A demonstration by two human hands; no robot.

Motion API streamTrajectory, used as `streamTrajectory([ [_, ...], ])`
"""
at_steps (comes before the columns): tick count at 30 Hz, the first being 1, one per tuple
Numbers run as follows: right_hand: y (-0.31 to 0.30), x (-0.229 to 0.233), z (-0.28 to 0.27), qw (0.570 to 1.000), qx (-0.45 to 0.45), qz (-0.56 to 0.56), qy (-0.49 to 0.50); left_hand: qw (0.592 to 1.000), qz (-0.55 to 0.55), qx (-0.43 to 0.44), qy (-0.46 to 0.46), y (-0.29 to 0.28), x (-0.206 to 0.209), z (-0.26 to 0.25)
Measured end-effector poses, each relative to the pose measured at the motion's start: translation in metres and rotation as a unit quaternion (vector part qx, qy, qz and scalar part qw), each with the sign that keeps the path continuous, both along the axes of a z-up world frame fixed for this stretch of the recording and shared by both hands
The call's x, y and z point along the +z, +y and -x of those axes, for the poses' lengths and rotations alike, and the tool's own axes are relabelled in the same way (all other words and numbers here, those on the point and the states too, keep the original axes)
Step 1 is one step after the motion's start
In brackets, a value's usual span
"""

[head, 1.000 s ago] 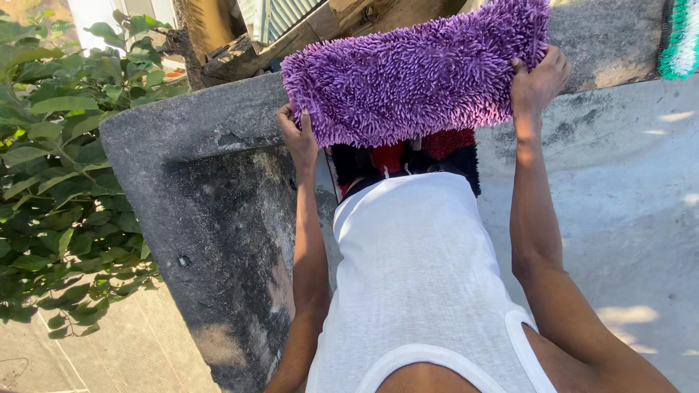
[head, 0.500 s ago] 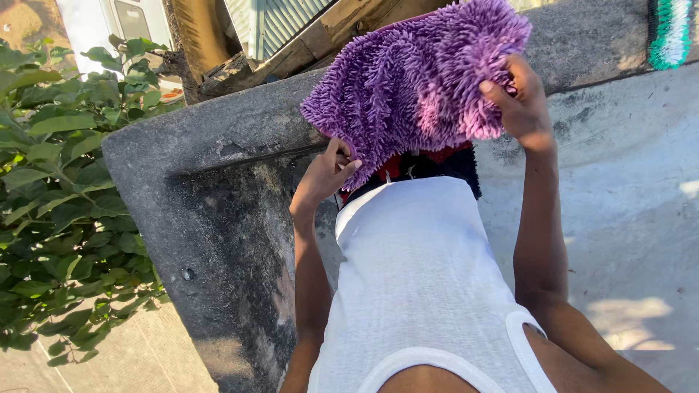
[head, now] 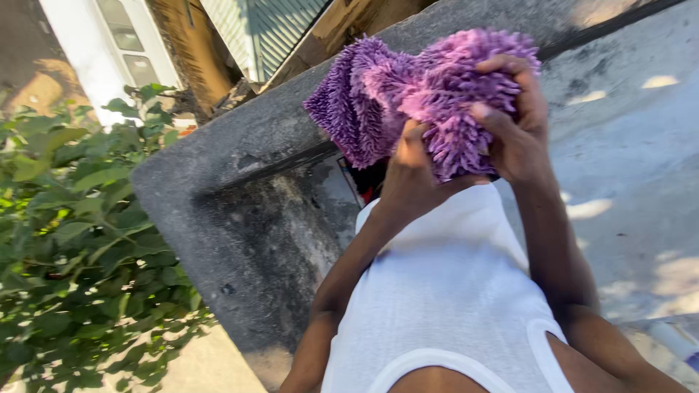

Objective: The person picks up a purple rug, shakes it, and uses a handheld brush to scrub the rug's surface on a concrete ledge.

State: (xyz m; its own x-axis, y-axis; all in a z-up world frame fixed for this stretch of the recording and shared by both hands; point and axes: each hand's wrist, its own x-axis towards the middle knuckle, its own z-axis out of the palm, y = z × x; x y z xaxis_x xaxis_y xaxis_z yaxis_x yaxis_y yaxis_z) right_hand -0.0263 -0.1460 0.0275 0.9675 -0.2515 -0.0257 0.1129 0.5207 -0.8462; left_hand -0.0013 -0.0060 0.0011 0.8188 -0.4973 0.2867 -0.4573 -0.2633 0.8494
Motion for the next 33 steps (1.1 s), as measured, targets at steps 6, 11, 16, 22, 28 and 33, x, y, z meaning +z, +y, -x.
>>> streamTrajectory([
  [6, -0.009, -0.001, 0.049, 0.982, -0.093, -0.161, -0.021, 0.981, 0.085, -0.143, 0.105, -0.001, -0.003, 0.006],
  [11, -0.021, -0.003, 0.063, 0.976, -0.188, 0.111, -0.006, 0.950, 0.054, -0.216, 0.218, -0.008, 0.000, 0.022],
  [16, -0.050, -0.001, 0.076, 0.886, -0.278, 0.372, 0.005, 0.891, 0.091, -0.301, 0.327, -0.034, -0.013, 0.036],
  [22, -0.110, 0.002, 0.126, 0.727, -0.352, 0.588, 0.031, 0.786, 0.212, -0.363, 0.454, -0.110, -0.004, 0.055],
  [28, -0.143, -0.030, 0.200, 0.743, -0.374, 0.544, 0.112, 0.875, 0.059, -0.451, 0.166, -0.162, 0.019, 0.098],
  [33, -0.158, -0.036, 0.248, 0.675, -0.367, 0.617, 0.170, 0.928, -0.117, -0.346, 0.067, -0.197, -0.009, 0.121],
])
